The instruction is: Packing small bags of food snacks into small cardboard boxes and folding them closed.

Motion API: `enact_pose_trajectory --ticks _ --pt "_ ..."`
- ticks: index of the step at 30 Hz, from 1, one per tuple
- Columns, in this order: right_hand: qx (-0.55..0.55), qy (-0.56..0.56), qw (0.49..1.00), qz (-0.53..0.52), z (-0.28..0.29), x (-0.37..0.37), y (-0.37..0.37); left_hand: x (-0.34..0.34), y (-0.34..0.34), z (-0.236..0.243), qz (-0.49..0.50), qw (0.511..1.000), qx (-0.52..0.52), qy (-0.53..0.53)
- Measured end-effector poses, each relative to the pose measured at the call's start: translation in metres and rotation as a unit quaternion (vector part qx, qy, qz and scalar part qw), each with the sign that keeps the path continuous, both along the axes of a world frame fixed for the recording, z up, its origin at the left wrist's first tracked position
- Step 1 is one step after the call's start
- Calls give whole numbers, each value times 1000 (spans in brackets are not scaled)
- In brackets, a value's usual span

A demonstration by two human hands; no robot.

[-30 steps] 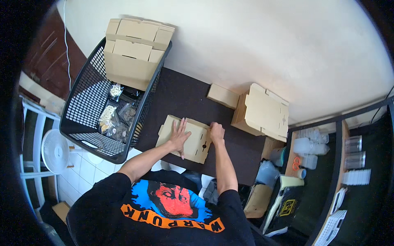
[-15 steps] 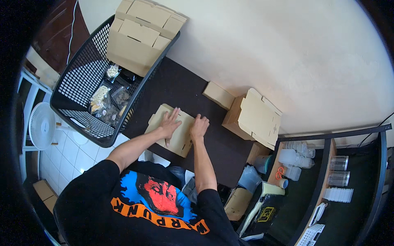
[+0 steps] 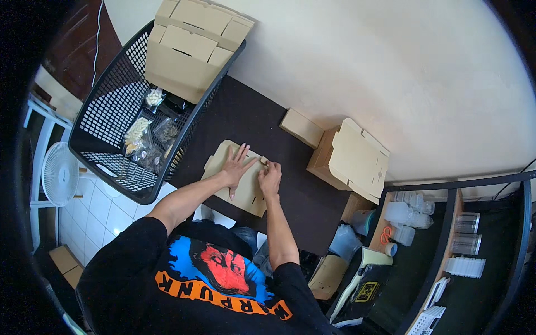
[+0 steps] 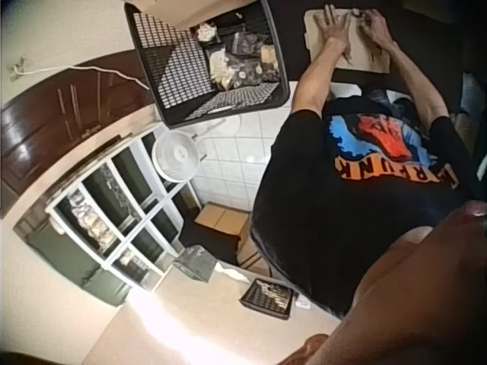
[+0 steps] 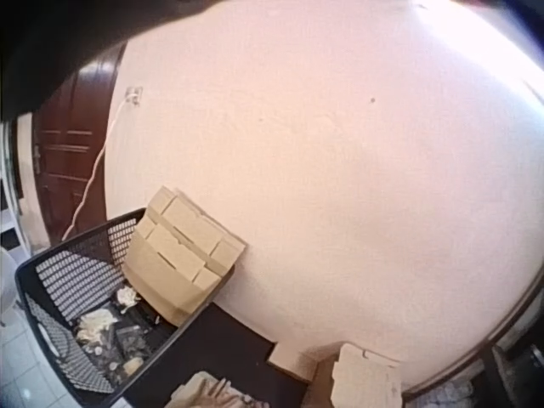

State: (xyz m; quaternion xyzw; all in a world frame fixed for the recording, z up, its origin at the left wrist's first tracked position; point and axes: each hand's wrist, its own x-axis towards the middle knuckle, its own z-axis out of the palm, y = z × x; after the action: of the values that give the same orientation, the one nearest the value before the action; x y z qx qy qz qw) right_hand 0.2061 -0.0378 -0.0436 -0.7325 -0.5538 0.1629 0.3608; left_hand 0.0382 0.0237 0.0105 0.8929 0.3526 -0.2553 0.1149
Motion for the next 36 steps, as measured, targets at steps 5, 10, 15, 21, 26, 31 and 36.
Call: enact_pose_trajectory --ticks 5,10,15,21,26,31,36 --pt "61 -153 984 73 -11 17 17 -7 6 8 -4 1000 -15 6" --pt "-51 -15 998 41 -7 10 31 -5 5 7 5 999 -5 33" --pt "-111 -10 991 70 -14 39 36 -2 -1 14 -6 1000 11 10" --pt "-146 56 987 29 1 32 35 -27 1 -8 5 993 5 -121" --pt "-85 54 995 -27 -12 31 27 -27 0 -8 -19 985 -6 -174" --pt "-37 22 998 -46 -8 20 19 -34 1 -12 -104 963 -31 -247" --pt "27 -10 999 -35 -7 9 2 -35 5 -11 -111 953 -68 -273"
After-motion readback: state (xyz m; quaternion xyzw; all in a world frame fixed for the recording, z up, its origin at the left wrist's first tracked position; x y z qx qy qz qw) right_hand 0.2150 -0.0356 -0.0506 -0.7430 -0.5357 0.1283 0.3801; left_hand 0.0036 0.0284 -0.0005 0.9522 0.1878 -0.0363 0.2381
